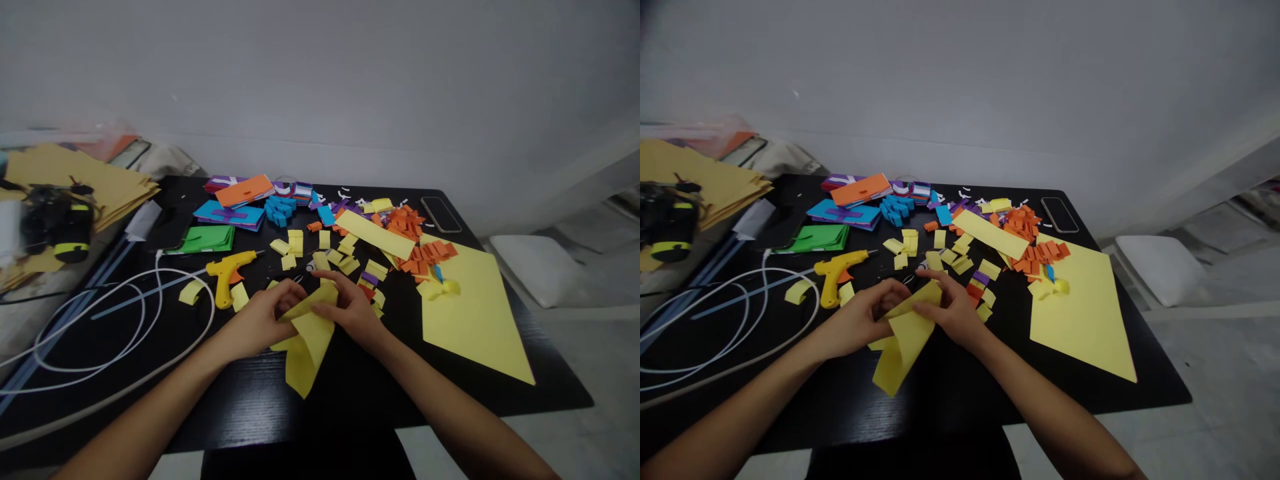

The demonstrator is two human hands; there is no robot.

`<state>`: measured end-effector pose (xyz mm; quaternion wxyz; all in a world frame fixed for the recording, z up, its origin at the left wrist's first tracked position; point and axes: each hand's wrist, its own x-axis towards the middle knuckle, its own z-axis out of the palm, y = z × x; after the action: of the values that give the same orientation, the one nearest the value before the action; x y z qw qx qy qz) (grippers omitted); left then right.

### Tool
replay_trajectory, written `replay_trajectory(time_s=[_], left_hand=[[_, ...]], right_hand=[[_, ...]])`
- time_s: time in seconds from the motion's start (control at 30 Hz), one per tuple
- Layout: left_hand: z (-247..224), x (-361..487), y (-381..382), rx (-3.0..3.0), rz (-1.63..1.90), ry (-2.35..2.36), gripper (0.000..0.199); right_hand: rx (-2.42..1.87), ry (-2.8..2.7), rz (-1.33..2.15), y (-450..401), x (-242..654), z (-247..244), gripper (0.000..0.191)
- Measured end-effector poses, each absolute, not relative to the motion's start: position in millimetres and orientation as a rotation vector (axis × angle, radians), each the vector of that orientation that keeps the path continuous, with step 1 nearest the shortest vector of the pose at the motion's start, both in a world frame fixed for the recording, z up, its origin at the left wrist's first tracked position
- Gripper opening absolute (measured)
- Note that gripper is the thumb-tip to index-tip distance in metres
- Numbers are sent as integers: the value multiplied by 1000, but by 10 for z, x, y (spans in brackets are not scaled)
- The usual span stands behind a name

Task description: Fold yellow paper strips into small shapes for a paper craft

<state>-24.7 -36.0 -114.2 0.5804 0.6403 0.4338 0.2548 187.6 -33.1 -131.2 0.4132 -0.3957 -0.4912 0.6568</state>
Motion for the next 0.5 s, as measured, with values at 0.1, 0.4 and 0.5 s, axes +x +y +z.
replay_trajectory(time_s=[0.1,0.4,0.5], left_hand=[[-1136,-239,-340,1431,695,1043,32],[-1174,-231,-295,1249,925,1166,38],[-1191,-233,-306,1208,917,1127,43]], right_hand=[[-1087,-1259,1597,-319,1898,-1268,39],[-1127,-984,1581,-254,1944,-1333,40],[-993,-1107,1771,-237,1980,-1311,62]])
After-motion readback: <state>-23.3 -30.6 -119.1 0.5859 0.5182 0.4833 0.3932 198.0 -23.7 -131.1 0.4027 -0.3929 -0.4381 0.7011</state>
